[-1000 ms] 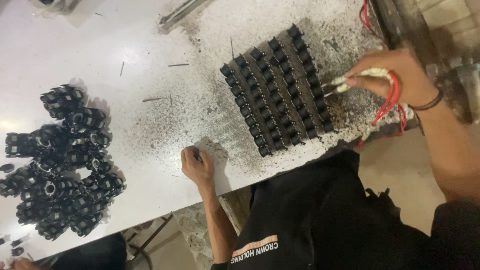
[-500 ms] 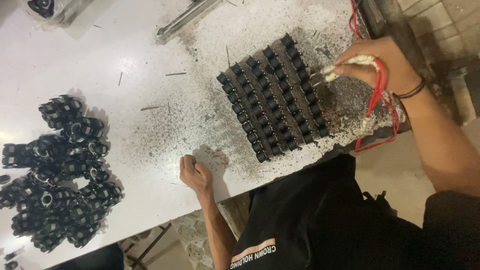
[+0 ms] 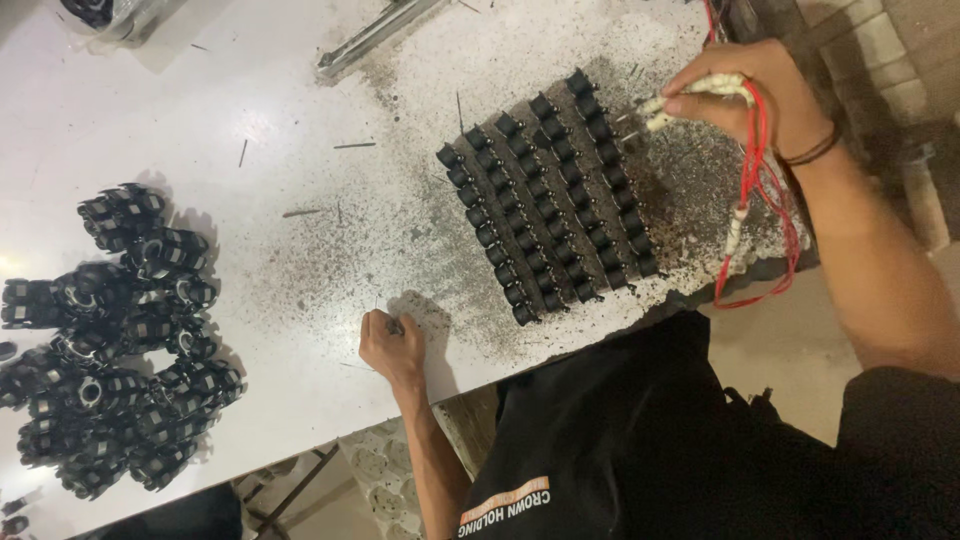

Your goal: The person solders wire leads onto rows of small black cylindrical components arranged on a workbench, using a soldering iron and solder wire. They then test the soldered components with a red probe tester, place finished components into a plastic tray, and handle loose parts and wire on the bench.

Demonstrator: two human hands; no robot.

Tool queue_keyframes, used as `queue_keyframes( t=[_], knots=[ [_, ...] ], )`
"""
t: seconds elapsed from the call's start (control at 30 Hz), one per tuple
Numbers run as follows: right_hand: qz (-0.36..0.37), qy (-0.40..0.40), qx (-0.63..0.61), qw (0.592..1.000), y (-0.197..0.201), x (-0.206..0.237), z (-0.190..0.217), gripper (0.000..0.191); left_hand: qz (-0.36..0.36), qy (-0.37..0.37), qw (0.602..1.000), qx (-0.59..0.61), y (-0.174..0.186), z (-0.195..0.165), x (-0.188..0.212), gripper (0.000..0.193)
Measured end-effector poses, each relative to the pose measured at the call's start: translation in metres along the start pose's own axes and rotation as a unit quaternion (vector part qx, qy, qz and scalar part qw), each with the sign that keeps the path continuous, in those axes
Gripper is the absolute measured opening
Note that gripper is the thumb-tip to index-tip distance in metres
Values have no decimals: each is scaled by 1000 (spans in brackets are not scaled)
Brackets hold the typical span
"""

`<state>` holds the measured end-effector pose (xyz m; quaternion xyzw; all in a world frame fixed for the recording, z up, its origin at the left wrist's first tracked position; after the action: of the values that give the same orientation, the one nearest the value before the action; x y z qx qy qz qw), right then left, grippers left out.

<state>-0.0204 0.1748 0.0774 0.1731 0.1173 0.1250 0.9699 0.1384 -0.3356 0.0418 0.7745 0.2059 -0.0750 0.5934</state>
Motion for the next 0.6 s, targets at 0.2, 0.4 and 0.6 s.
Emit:
queue_keyframes(
  t=[0.2, 0.4, 0.6],
  knots=[
    [4, -42, -71, 997, -16, -12, -29, 19, -2, 39, 999, -3, 0, 15, 6, 15],
    [20, -9, -74, 997, -24, -16, -33, 20, 14, 48, 999, 14, -3, 20, -1, 6],
    [30, 3, -45, 999, -30, -14, -20, 21, 2, 10, 1000, 28, 10, 19, 4, 7]
  ],
)
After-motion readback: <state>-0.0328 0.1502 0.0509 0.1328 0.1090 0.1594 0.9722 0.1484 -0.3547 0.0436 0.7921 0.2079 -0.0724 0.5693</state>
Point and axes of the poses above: each hand's wrist, its own x-axis away from the middle knuckle, its own y-axis out of the back of the hand, z = x × y, the point moved 10 cm from there along -x, towards the middle knuckle, and after that the axes turned 11 degrees about -x, right-handed, at the moved point
